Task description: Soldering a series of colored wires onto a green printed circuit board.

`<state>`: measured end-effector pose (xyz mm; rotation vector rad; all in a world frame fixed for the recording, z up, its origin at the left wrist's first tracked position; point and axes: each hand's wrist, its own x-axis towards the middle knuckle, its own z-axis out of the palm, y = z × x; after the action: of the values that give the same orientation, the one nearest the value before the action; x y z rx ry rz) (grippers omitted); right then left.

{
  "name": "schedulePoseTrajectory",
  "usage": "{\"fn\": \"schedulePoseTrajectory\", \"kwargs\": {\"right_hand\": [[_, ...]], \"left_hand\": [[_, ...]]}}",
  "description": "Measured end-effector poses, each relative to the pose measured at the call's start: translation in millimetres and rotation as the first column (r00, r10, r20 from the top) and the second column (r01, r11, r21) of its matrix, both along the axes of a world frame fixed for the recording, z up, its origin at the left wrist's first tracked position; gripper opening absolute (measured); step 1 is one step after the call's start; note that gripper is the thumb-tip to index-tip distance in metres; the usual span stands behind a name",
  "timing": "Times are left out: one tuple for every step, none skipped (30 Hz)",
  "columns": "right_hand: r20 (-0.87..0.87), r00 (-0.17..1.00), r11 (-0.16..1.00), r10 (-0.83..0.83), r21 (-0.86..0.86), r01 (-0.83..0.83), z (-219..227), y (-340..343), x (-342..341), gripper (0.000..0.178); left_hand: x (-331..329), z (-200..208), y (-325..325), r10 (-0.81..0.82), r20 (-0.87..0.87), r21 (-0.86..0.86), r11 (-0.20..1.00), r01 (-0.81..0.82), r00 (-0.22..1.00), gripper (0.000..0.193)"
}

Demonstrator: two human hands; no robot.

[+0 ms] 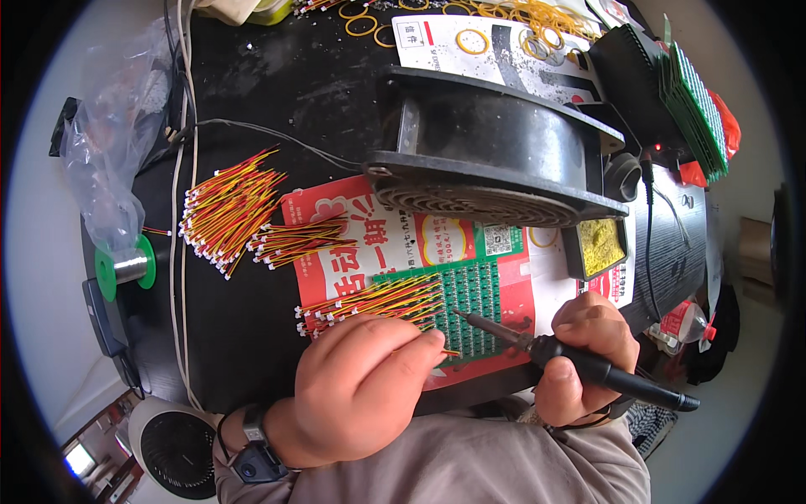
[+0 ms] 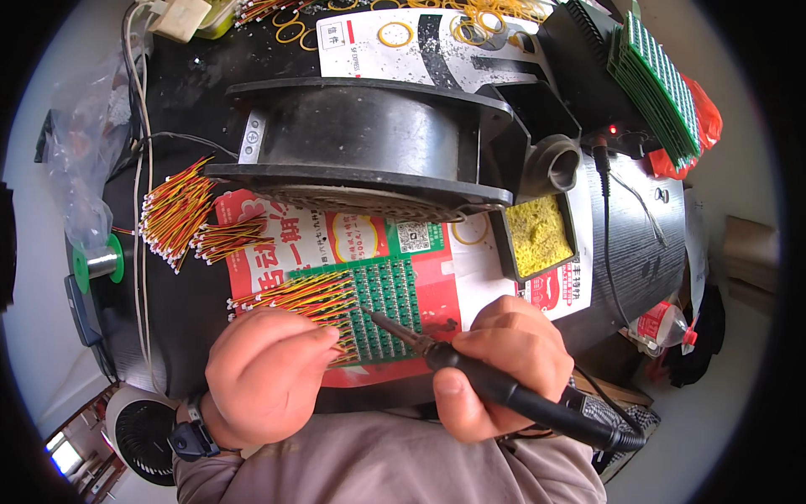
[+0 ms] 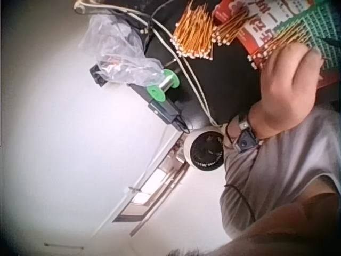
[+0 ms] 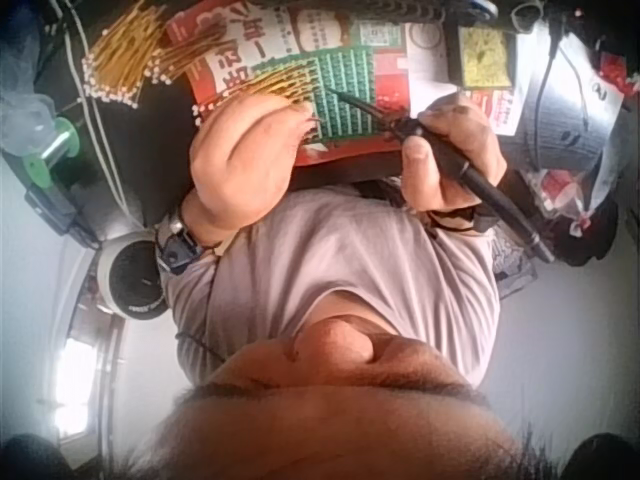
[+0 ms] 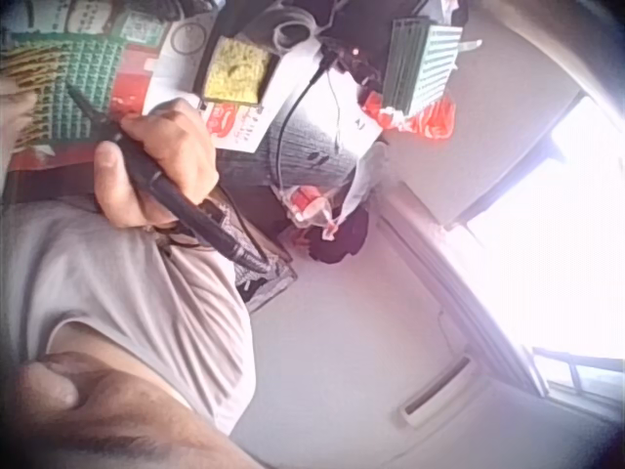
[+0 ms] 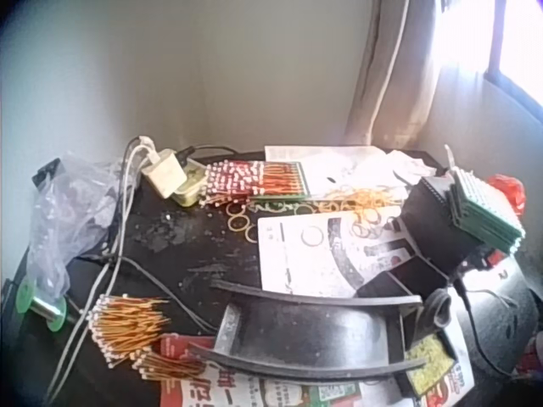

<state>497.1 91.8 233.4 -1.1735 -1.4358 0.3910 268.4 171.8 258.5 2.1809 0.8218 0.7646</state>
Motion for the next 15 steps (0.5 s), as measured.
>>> {"fn": "schedulePoseTrajectory", "kwargs": {"right_hand": [[0.002,1.0,1.0,0.003,0.003,-0.003,0,0,0,0.026],[0.001,1.0,1.0,0.004,0.002,-0.004,1,1,0,0.026],[0.009,1.0,1.0,0.006,-0.004,-0.006,1,0,0,0.026],[0.016,1.0,1.0,0.008,-0.01,-0.008,1,0,1,0.026],[0.019,1.0,1.0,0.005,-0.013,-0.005,0,-1,1,0.026],[0.023,1.0,1.0,0.009,-0.016,-0.009,1,-1,1,0.027],[0.027,1.0,1.0,0.013,-0.02,-0.012,1,0,1,0.027],[0.026,1.0,1.0,0.015,-0.021,-0.014,2,0,1,0.027],[0.032,0.999,1.0,0.015,-0.028,-0.014,3,0,0,0.026],[0.038,0.999,0.999,0.015,-0.035,-0.014,4,0,0,0.026],[0.038,0.999,0.999,0.016,-0.037,-0.014,4,0,0,0.026],[0.039,0.999,0.999,0.017,-0.041,-0.015,4,0,0,0.026],[0.041,0.999,0.999,0.018,-0.045,-0.016,4,-1,0,0.026],[0.041,0.999,0.999,0.017,-0.046,-0.015,4,-1,0,0.026],[0.045,0.999,0.999,0.023,-0.051,-0.02,5,-1,0,0.026]], "left_hand": [[1,-2,-1,0.017,-0.017,0.083,0.996,-0.015,1.0,0.02],[1,-4,-2,0.018,-0.018,0.083,0.996,-0.016,1.0,0.02],[2,-7,-2,0.014,-0.031,0.111,0.994,-0.011,0.999,0.02],[3,-9,-2,0.012,-0.044,0.139,0.99,-0.005,0.999,0.02],[4,-11,-2,0.009,-0.041,0.137,0.991,-0.003,0.999,0.02],[5,-12,-1,0.01,-0.054,0.144,0.99,-0.003,0.998,0.02],[5,-12,-1,0.012,-0.066,0.151,0.989,-0.002,0.998,0.021],[5,-12,-1,0.014,-0.068,0.151,0.989,-0.004,0.998,0.021],[4,-11,0,0.005,-0.096,0.16,0.987,0.011,0.995,0.021],[3,-11,0,-0.005,-0.124,0.168,0.985,0.026,0.992,0.022],[3,-11,-1,-0.005,-0.124,0.167,0.986,0.026,0.992,0.022],[3,-14,-1,-0.008,-0.112,0.172,0.985,0.027,0.994,0.022],[3,-15,-1,-0.011,-0.099,0.176,0.984,0.028,0.995,0.022],[4,-16,-1,-0.012,-0.099,0.175,0.984,0.029,0.995,0.022],[4,-17,-1,-0.003,-0.098,0.185,0.983,0.021,0.995,0.022]]}}
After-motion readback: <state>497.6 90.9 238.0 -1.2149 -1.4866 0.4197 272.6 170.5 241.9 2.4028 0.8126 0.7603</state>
